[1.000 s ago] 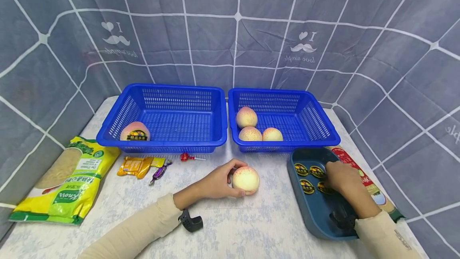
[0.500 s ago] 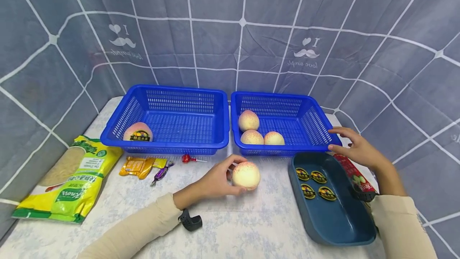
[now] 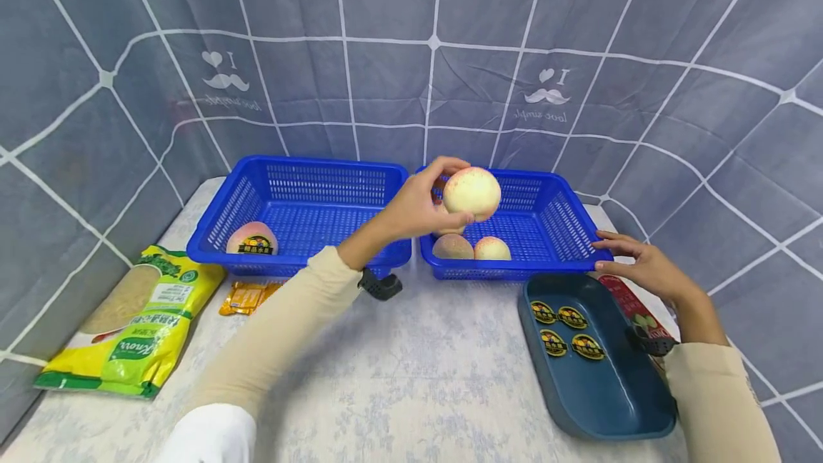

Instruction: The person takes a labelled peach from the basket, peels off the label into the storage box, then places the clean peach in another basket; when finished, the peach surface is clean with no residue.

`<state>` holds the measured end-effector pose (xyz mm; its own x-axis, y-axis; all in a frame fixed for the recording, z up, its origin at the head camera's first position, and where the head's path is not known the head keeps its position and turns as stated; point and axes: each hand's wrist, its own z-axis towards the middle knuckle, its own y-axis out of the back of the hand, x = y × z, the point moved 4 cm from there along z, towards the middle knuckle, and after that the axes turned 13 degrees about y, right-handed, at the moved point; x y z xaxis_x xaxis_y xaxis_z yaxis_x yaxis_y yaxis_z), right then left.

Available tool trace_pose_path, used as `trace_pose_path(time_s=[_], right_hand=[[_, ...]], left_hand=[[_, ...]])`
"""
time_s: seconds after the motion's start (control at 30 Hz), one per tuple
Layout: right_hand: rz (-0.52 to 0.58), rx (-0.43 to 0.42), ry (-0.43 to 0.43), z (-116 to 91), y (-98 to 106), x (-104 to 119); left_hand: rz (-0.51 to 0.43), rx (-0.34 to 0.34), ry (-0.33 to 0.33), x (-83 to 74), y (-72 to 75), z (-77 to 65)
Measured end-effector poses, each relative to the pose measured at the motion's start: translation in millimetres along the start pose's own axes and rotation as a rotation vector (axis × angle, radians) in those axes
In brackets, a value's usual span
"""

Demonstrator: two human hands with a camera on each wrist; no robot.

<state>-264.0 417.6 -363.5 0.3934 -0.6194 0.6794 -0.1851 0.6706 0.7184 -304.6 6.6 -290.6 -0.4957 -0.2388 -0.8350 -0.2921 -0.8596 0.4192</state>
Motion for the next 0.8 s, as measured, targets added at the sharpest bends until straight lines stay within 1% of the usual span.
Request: trace_pose_path(time_s=[0.1, 0.17, 0.23, 0.3, 0.4, 0.5, 0.53, 0.63, 0.7, 0.8], right_hand=[[0.013, -0.010, 0.006, -1, 0, -7], [0.031, -0.014, 0.003, -1, -1, -11], [0.045, -0.012, -0.007, 0, -3, -15], [0.057, -0.007, -0.019, 1, -5, -19], [0.082, -0.003, -0.029, 4, -8, -23], [0.119, -0.014, -0.033, 6, -7, -25], [0.130, -0.023, -0.036, 6, -6, -25], [0.136, -0.036, -0.053, 4, -2, -25], [0.131, -0.039, -0.067, 0, 0, -25], [0.123, -0.043, -0.079, -4, 3, -25]], left_hand=[[0.015, 0.016, 0.059, 10.4, 2.2, 42.0], [0.033, 0.035, 0.117, 22.3, 1.3, 65.2], [0.041, 0.064, 0.185, 36.4, -1.2, 82.0], [0.064, 0.095, 0.249, 50.7, -4.4, 92.4], [0.098, 0.141, 0.344, 69.4, -10.0, 98.0], [0.114, 0.172, 0.398, 80.0, -15.5, 98.8], [0.104, 0.188, 0.407, 81.5, -18.0, 99.0], [0.079, 0.241, 0.407, 82.9, -27.0, 101.4], [0.087, 0.286, 0.407, 83.3, -34.6, 102.9], [0.132, 0.349, 0.420, 86.0, -46.6, 104.2]])
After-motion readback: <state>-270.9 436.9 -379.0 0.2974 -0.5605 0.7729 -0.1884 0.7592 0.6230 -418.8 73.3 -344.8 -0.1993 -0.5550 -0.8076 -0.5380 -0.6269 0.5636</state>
